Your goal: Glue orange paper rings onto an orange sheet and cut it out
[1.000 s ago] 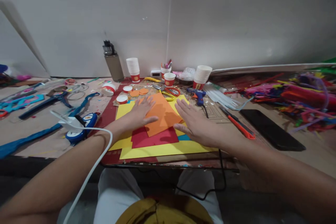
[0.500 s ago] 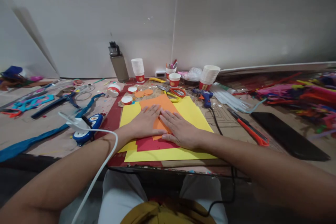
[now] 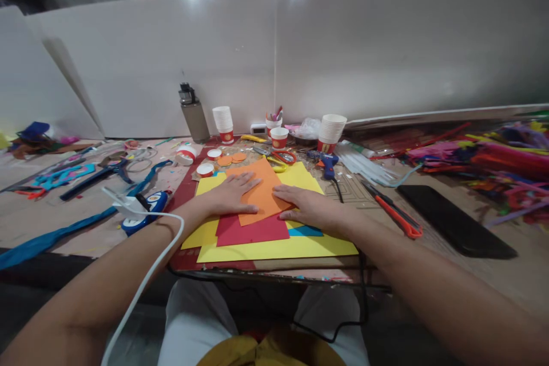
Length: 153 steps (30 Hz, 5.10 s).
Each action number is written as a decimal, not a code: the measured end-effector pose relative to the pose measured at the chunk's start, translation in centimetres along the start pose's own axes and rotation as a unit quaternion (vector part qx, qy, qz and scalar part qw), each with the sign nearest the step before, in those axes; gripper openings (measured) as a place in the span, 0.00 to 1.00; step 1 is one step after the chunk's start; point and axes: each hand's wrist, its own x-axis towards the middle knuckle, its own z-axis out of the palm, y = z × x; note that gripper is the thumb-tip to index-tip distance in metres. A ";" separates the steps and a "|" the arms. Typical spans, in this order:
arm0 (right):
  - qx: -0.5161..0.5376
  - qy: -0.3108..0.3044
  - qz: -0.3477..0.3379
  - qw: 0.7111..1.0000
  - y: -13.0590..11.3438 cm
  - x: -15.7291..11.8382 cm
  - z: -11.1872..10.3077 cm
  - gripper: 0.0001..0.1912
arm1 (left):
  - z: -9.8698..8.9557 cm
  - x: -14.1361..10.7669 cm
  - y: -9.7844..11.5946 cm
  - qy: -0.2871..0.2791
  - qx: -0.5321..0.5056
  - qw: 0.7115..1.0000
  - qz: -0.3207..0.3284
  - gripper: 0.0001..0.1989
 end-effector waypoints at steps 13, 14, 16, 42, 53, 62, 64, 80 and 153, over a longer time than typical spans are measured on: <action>-0.116 0.075 -0.111 0.984 0.4 0.6 0.2 0.16 | -0.4 1.0 1.8 0.201 -0.174 0.964 0.014 0.21; -0.137 0.079 -0.102 0.982 0.3 0.6 0.2 0.15 | -0.4 0.7 2.2 0.193 -0.186 0.963 0.025 0.21; -0.177 0.086 -0.083 0.977 0.0 0.7 0.3 0.15 | -0.4 0.2 2.7 0.164 -0.188 0.967 0.049 0.20; -0.156 0.282 -0.111 0.940 -0.7 0.7 0.7 0.15 | -0.6 -0.4 -0.4 0.243 -0.118 0.961 -0.055 0.27; -0.226 0.156 -0.013 0.962 -1.6 0.9 1.8 0.09 | 0.2 -0.1 -1.6 0.323 -0.129 0.932 -0.098 0.18; -0.008 0.100 -0.009 0.995 0.4 1.0 0.3 0.07 | 0.1 -0.5 1.4 0.151 -0.208 0.961 0.101 0.10; 0.040 0.108 -0.006 0.993 0.9 1.1 0.0 0.06 | 0.2 -0.6 1.5 0.144 -0.230 0.958 0.091 0.10; 0.087 0.128 0.053 0.987 0.8 1.1 -0.2 0.04 | 0.9 -0.6 1.3 0.149 -0.212 0.963 0.076 0.10; 0.120 0.299 0.441 0.838 9.9 1.6 -4.1 0.10 | 0.2 0.0 1.6 0.152 -0.220 0.960 -0.083 0.13</action>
